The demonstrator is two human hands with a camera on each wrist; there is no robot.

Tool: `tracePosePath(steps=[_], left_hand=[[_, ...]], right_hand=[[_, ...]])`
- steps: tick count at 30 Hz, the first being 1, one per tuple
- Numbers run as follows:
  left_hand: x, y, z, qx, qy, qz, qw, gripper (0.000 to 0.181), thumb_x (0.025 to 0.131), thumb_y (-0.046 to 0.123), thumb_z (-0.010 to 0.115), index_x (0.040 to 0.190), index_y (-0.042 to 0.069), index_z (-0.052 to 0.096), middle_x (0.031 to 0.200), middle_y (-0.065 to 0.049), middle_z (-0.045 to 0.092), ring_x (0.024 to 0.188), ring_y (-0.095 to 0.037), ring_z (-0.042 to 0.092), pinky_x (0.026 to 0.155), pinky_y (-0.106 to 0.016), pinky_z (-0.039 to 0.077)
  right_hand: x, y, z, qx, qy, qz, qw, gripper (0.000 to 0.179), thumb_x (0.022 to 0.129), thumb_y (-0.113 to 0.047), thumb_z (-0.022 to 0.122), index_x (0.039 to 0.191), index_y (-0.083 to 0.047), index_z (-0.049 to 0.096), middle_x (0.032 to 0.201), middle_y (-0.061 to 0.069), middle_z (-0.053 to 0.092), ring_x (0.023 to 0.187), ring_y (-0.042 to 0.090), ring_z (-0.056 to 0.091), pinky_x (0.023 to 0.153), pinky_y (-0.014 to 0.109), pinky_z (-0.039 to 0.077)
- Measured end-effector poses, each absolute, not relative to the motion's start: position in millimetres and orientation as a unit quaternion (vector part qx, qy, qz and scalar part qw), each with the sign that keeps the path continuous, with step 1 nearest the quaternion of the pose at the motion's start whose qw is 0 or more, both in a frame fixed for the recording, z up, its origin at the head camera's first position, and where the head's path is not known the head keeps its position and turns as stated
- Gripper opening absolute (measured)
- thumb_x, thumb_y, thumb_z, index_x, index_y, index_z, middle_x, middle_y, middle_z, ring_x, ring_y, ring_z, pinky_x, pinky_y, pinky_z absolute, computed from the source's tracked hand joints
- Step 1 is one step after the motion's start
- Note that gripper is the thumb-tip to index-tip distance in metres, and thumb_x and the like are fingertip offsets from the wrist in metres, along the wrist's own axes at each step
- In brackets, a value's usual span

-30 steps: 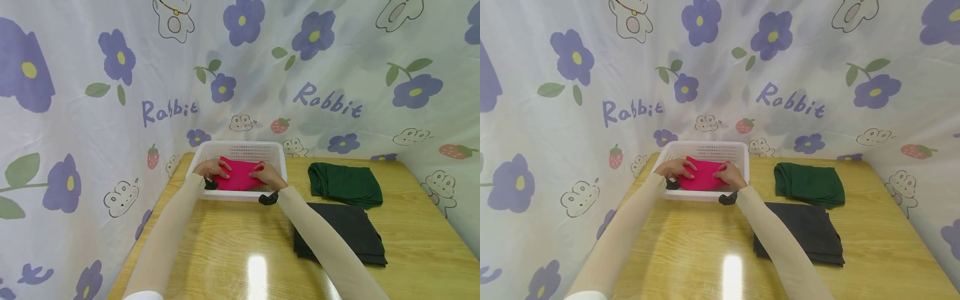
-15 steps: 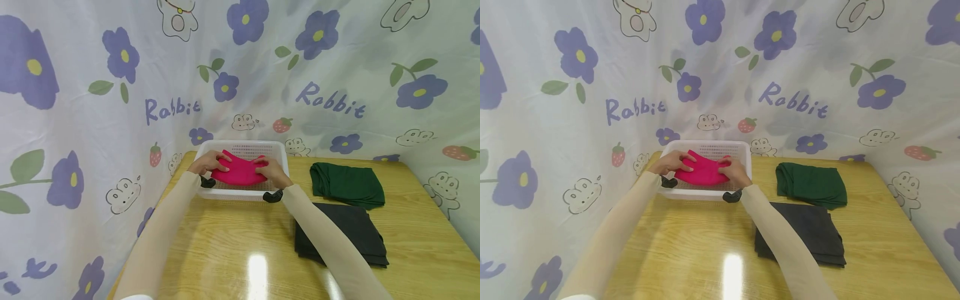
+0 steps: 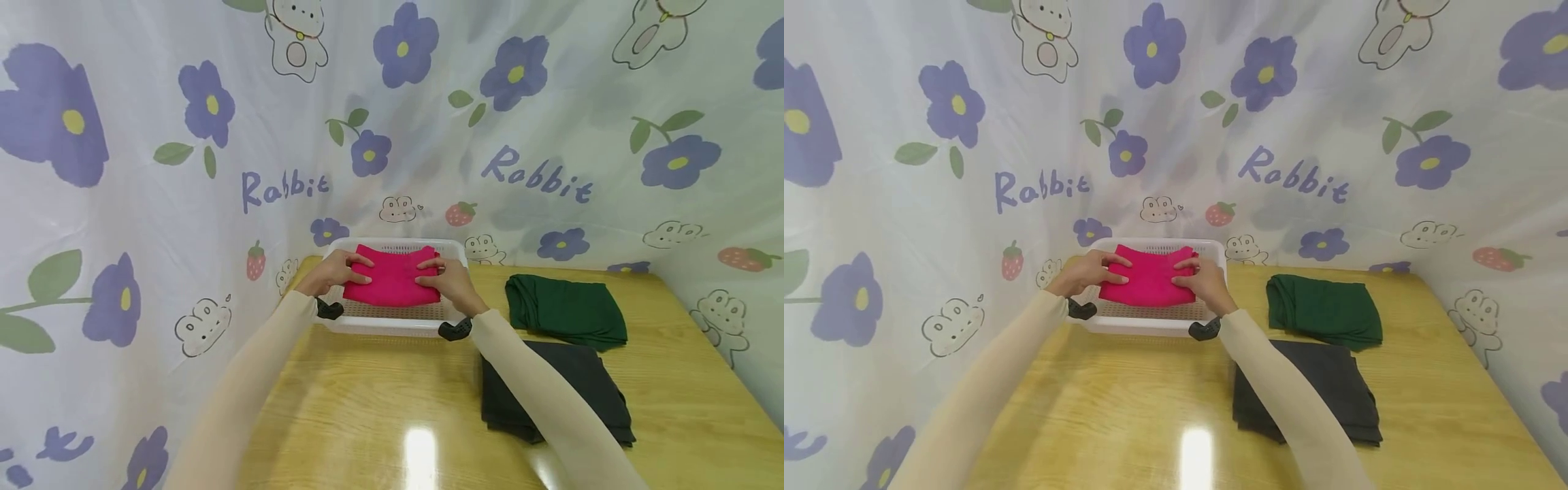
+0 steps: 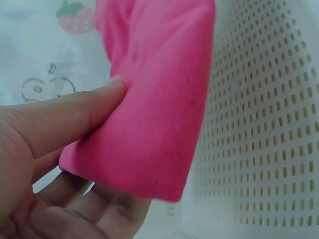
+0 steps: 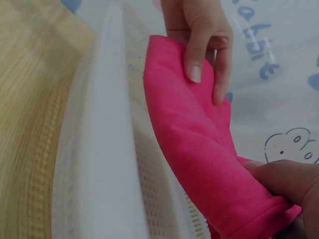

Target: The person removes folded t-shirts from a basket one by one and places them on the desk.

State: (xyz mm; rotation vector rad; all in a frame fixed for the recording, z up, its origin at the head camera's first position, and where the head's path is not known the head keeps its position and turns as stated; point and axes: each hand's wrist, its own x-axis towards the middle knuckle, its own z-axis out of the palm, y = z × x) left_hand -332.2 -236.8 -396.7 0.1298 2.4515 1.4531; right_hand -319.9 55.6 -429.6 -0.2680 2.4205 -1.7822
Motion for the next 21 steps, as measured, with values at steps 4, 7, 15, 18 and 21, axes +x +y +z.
tracePosePath(steps=[4,7,15,18,21], left_hand=[[-326,-235,-398,0.062,0.85,0.505,0.136,0.044,0.087,0.008,0.083,0.13,0.004,0.07,0.123,-0.018,0.06,0.081,-0.021,0.07,0.078,-0.031,0.06],[-323,-232,-396,0.071,0.852,0.502,0.133,0.044,0.088,0.01,0.083,0.129,0.006,0.071,0.122,-0.017,0.061,0.081,-0.022,0.07,0.077,-0.033,0.06],[-313,-220,-388,0.075,0.855,0.495,0.136,0.043,0.088,0.014,0.084,0.129,0.012,0.072,0.128,-0.013,0.061,0.081,-0.023,0.068,0.077,-0.032,0.058],[-309,-212,-386,0.082,0.86,0.488,0.126,0.043,0.087,0.015,0.085,0.129,0.013,0.072,0.129,-0.011,0.06,0.081,-0.022,0.066,0.077,-0.033,0.057],[-304,-205,-385,0.092,0.863,0.483,0.119,0.042,0.088,0.016,0.085,0.128,0.014,0.073,0.125,-0.011,0.059,0.086,-0.022,0.06,0.079,-0.035,0.055]], right_hand=[[-315,65,-424,-0.095,0.791,-0.601,0.058,0.031,0.09,-0.016,0.083,0.119,-0.012,0.076,0.114,0.012,0.068,0.08,0.022,0.069,0.069,0.028,0.057],[-312,71,-418,-0.094,0.793,-0.599,0.055,0.031,0.09,-0.017,0.083,0.12,-0.012,0.076,0.118,0.012,0.066,0.08,0.023,0.069,0.07,0.028,0.058],[-306,89,-411,-0.088,0.813,-0.572,0.061,0.033,0.091,-0.025,0.083,0.123,-0.018,0.076,0.123,0.011,0.064,0.087,0.026,0.069,0.075,0.029,0.058],[-304,98,-409,-0.091,0.81,-0.576,0.064,0.034,0.09,-0.025,0.083,0.123,-0.019,0.076,0.126,0.01,0.065,0.096,0.027,0.069,0.081,0.033,0.059],[-302,108,-408,-0.099,0.802,-0.585,0.072,0.035,0.091,-0.025,0.083,0.124,-0.017,0.075,0.131,0.011,0.064,0.101,0.029,0.069,0.085,0.037,0.059]])
